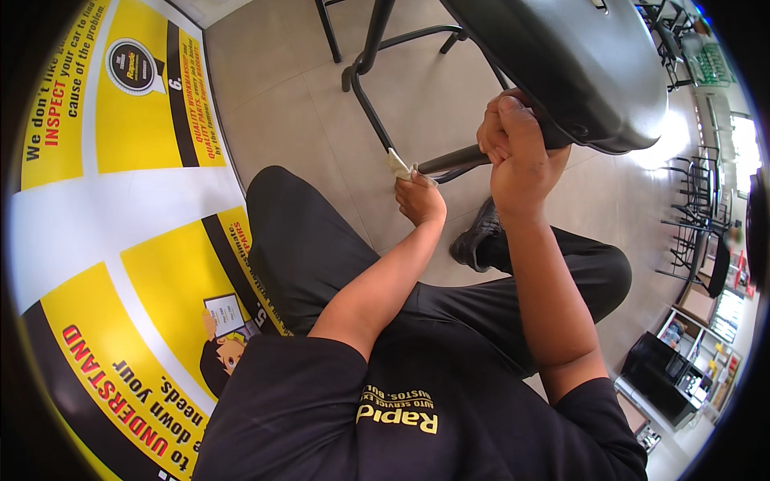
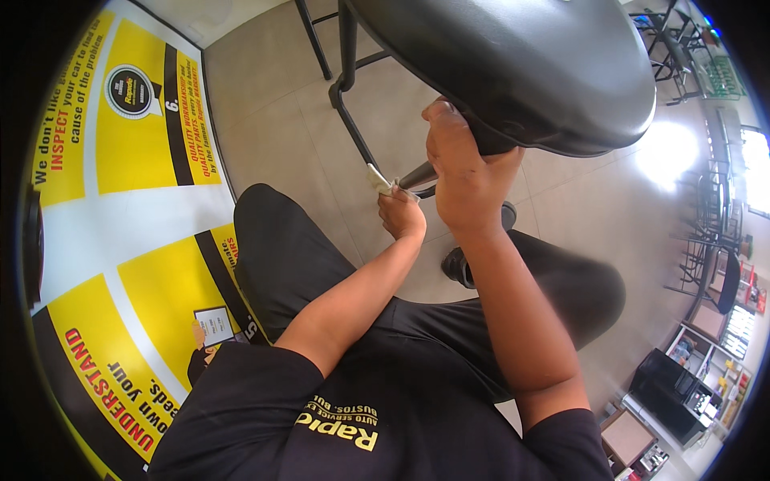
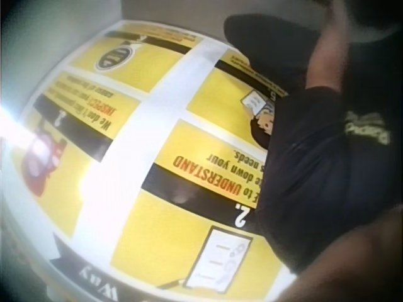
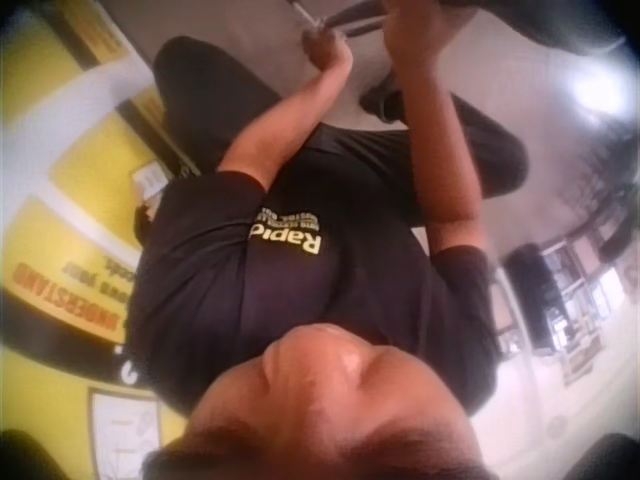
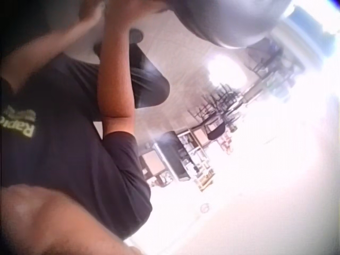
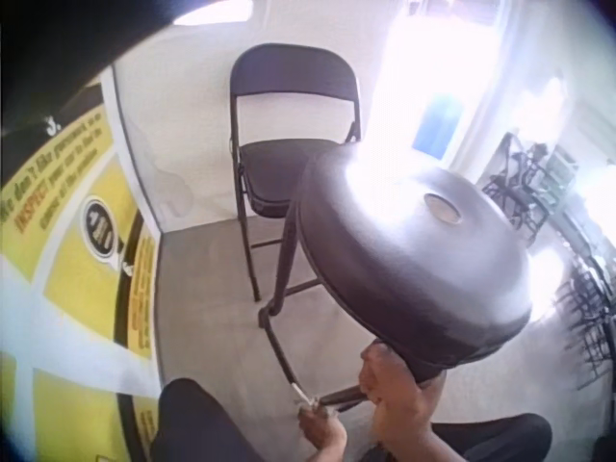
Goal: The person wipes the seat and legs of a black stool and a black chair using a white cloth. They then walk to a bathroom, rinse the cloth under running water, wring it out, and leave the room.
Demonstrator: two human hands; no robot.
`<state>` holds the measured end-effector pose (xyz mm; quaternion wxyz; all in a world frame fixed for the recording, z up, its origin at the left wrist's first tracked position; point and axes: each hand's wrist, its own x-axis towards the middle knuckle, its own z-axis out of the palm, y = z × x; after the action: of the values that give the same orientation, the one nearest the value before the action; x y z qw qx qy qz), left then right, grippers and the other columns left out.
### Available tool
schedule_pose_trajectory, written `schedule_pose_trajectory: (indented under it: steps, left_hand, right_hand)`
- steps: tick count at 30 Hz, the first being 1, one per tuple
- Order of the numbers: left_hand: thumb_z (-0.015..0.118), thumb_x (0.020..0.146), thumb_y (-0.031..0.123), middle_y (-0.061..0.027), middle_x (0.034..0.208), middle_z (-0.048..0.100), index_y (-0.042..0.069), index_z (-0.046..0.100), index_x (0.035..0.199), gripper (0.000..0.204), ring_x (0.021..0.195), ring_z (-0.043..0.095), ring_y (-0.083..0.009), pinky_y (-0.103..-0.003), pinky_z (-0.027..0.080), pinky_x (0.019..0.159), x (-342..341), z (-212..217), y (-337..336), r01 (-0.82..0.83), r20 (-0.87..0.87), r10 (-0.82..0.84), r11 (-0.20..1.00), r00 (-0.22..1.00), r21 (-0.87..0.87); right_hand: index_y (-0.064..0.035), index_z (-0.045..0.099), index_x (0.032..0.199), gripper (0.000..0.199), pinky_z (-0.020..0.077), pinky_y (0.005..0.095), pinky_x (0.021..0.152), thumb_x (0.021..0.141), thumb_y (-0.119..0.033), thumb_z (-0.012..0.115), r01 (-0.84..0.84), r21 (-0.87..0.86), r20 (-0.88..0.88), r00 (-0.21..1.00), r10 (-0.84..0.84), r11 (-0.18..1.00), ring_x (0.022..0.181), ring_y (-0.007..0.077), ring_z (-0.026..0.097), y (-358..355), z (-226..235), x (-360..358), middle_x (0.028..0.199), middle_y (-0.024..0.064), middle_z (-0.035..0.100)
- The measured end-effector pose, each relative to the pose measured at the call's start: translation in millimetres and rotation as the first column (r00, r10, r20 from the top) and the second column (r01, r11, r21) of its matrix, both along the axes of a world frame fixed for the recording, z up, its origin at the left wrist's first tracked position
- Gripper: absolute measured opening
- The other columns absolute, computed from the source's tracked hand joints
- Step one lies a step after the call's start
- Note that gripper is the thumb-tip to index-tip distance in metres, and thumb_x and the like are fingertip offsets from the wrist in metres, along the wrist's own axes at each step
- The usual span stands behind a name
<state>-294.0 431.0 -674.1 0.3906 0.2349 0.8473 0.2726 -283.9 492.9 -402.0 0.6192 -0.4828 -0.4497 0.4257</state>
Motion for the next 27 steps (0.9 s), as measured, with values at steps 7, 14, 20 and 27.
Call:
schedule_pose_trajectory:
  steps: [7,14,20,27]
  left_hand:
    - [0.051,0.105,0.026,-0.0228,0.129,0.058,-0.003,0.052,0.125,0.035,0.124,0.053,-0.0422,-0.052,0.044,0.103,-39,-9,-26,0.328,0.038,-0.337,0.933,0.941,0.145]
    - [0.068,0.093,0.023,-0.0169,0.117,0.069,0.008,0.062,0.123,0.033,0.112,0.064,-0.0378,-0.048,0.051,0.095,-56,-47,-18,0.472,-0.004,-0.501,0.813,0.866,0.341]
    - [0.078,0.085,0.035,-0.0079,0.113,0.075,0.018,0.072,0.117,0.037,0.105,0.07,-0.0308,-0.044,0.054,0.089,-66,-88,7,0.582,0.267,-0.618,0.786,0.74,0.208]
    - [0.078,0.087,0.035,-0.0118,0.107,0.075,0.014,0.072,0.114,0.035,0.102,0.071,-0.0313,-0.044,0.054,0.086,-69,-99,18,0.7,0.149,-0.739,0.671,0.657,0.243]
  right_hand:
    - [0.0035,0.058,0.084,0.016,0.0354,0.0278,0.049,0.093,-0.01,0.054,-0.057,-0.006,-0.016,0.998,0.056,0.998,0.045,0.0086,0.032,1,1,2,0.053,0.0004,0.04]
    - [0.002,0.059,0.083,0.018,0.0349,0.0283,0.049,0.094,-0.011,0.054,-0.062,0.03,0.007,0.998,0.062,0.998,0.044,0.0084,0.032,0,1,0,0.051,0.0001,0.039]
    - [0.0034,0.06,0.086,0.017,0.0342,0.0275,0.049,0.094,-0.011,0.056,-0.091,0.029,-0.037,0.995,0.092,0.995,0.045,0.0082,0.034,1,-4,4,0.052,-0.0002,0.041]
    - [0.0024,0.061,0.089,0.018,0.0375,0.0285,0.051,0.096,-0.013,0.056,-0.061,-0.063,-0.045,0.997,0.058,0.996,0.047,0.0093,0.037,3,-2,5,0.056,0.0,0.043]
